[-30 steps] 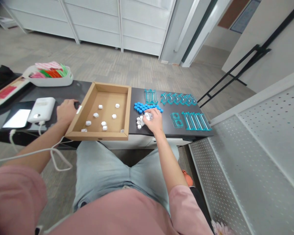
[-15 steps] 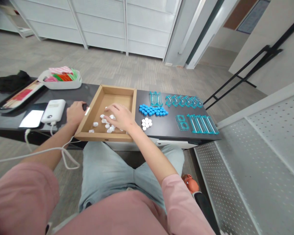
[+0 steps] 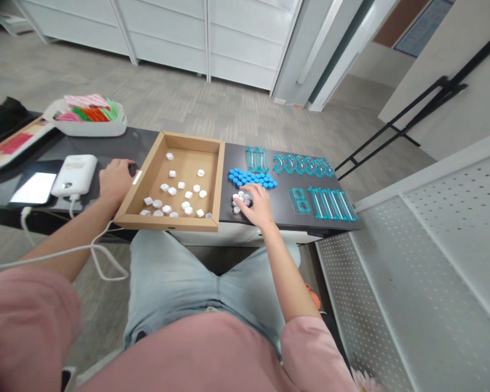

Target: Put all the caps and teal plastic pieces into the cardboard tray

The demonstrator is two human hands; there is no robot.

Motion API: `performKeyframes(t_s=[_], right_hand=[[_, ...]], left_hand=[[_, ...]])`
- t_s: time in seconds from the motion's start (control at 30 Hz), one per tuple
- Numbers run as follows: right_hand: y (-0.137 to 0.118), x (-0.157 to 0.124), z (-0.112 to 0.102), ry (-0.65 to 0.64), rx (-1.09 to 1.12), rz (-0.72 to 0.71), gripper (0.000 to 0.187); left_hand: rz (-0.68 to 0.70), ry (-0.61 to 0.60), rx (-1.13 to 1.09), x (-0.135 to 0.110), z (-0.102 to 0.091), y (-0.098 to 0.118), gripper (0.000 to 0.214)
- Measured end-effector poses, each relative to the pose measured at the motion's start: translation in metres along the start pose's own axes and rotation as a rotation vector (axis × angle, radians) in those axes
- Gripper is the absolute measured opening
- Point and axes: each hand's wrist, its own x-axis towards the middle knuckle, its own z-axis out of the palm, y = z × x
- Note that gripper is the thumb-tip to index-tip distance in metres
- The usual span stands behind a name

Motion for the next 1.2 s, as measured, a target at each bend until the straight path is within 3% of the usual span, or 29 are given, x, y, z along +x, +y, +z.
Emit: performKeyframes(t_s=[0.13,0.3,0.57,0.83,1.03,1.2], right_hand=[[0.001,-0.018,0.009,-0.148,-0.089,-0.018,0.061],[0.000,-0.017,0.014,-0.193,-0.126,-0.038,0.076],[-0.006,-0.010,0.015,-0.269,-0.114,-0.053,0.063],[-0.016,0.002,0.027,-0.264,-0.175,0.015,0.030],[-0.013,0.005,0.032,-0.235,-0.172,0.050,0.030],[-0.006,0.003,0.034,-0.138,-0.089,0.109,0.032]], left_hand=[[0.001,0.007,-0.003,-0.001,0.000,0.000,0.063],[0.005,0.000,0.011,-0.002,-0.001,0.002,0.065],[-0.003,-0.003,0.026,0.002,0.001,-0.001,0.066],[0.001,-0.009,0.031,0.001,0.000,-0.001,0.065],[-0.012,-0.012,0.013,-0.002,-0.003,0.003,0.065],[-0.007,-0.015,0.006,0.000,-0.002,0.002,0.063]])
